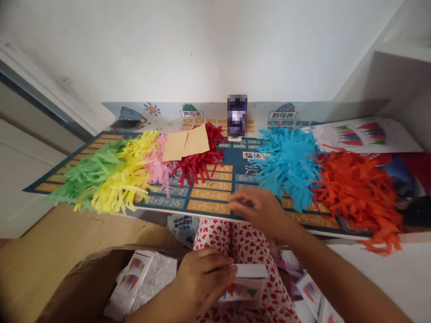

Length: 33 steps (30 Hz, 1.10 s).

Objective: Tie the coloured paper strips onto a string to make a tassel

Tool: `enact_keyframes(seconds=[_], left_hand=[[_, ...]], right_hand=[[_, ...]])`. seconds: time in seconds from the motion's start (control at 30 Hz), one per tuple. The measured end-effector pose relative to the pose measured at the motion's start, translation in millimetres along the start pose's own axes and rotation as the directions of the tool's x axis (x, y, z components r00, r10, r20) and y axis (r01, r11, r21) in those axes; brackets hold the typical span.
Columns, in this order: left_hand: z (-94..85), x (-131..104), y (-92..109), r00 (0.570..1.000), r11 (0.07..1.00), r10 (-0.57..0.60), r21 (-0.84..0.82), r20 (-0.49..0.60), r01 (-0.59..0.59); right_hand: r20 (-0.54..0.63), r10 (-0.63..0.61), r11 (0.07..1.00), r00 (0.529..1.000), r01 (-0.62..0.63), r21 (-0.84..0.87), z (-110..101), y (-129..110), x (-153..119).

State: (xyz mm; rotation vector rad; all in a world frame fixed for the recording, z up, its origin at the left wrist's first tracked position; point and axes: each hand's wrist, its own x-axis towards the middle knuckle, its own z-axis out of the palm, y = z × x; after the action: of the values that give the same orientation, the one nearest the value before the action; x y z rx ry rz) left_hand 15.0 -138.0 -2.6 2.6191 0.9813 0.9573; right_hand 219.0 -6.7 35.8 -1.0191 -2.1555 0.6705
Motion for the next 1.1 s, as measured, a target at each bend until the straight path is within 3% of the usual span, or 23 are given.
enact_keyframes(seconds=[0.07, 0.17, 0.27, 0.4, 0.57, 0.63, 0.7, 0.77, 0.8, 0.87, 0.93, 1.03, 1.1], left_hand=[[5.6, -3, -1, 1.000, 1.000, 0.008, 0.006, -0.019, -0.008], [19.4, -10, -4, 0.997, 1.000, 0.014, 0.022, -0.070, -0.013], [32.9, -18, -6, 0.994, 0.998, 0.036, 0.057, -0.100, -0.030], [40.1, -22, -6, 0.993, 0.994, 0.053, 0.105, -0.105, -0.042], [37.0, -25, -5, 0.994, 0.995, 0.046, 0.097, -0.098, -0.037], [34.5, -25, -4, 0.994, 0.995, 0.037, 0.097, -0.098, -0.027], [31.3, -26, -4, 0.993, 0.995, 0.027, 0.101, -0.119, -0.015], [26.7, -25, -3, 0.987, 0.996, 0.001, 0.084, -0.162, 0.013], [23.9, -24, -2, 0.983, 0.997, -0.016, 0.068, -0.183, 0.029], [17.3, -22, -1, 0.976, 0.999, -0.036, 0.027, -0.214, 0.043], [10.3, -19, 0, 0.974, 0.999, -0.030, -0.021, -0.227, 0.026], [1.6, -11, 0, 0.986, 0.996, -0.027, -0.093, -0.167, 0.011], [-1.4, -4, 0, 0.993, 0.993, -0.011, -0.114, -0.114, -0.003]], right_hand=[[-0.014, 0.102, 0.991, 0.995, -0.102, -0.083, 11, 6, 66], [-0.109, 0.301, 0.940, 0.947, -0.314, -0.130, 37, 24, 156], [-0.154, 0.413, 0.886, 0.897, -0.435, -0.160, 60, 40, 214], [-0.176, 0.481, 0.854, 0.859, -0.504, -0.126, 72, 50, 248], [-0.196, 0.473, 0.874, 0.859, -0.485, -0.016, 67, 43, 253], [-0.258, 0.422, 0.904, 0.869, -0.426, 0.041, 58, 33, 239], [-0.361, 0.346, 0.938, 0.866, -0.314, 0.145, 45, 20, 209], [-0.483, 0.297, 0.934, 0.824, -0.146, 0.325, 30, 9, 160], [-0.509, 0.335, 0.908, 0.793, -0.127, 0.399, 24, 5, 129], [-0.450, 0.431, 0.853, 0.782, -0.192, 0.485, 18, 2, 61], [-0.409, 0.535, 0.797, 0.740, -0.281, 0.534, 22, 4, -6], [-0.321, 0.644, 0.686, 0.695, -0.337, 0.646, 45, 11, -89], [-0.248, 0.705, 0.612, 0.664, -0.393, 0.686, 65, 15, -126]])
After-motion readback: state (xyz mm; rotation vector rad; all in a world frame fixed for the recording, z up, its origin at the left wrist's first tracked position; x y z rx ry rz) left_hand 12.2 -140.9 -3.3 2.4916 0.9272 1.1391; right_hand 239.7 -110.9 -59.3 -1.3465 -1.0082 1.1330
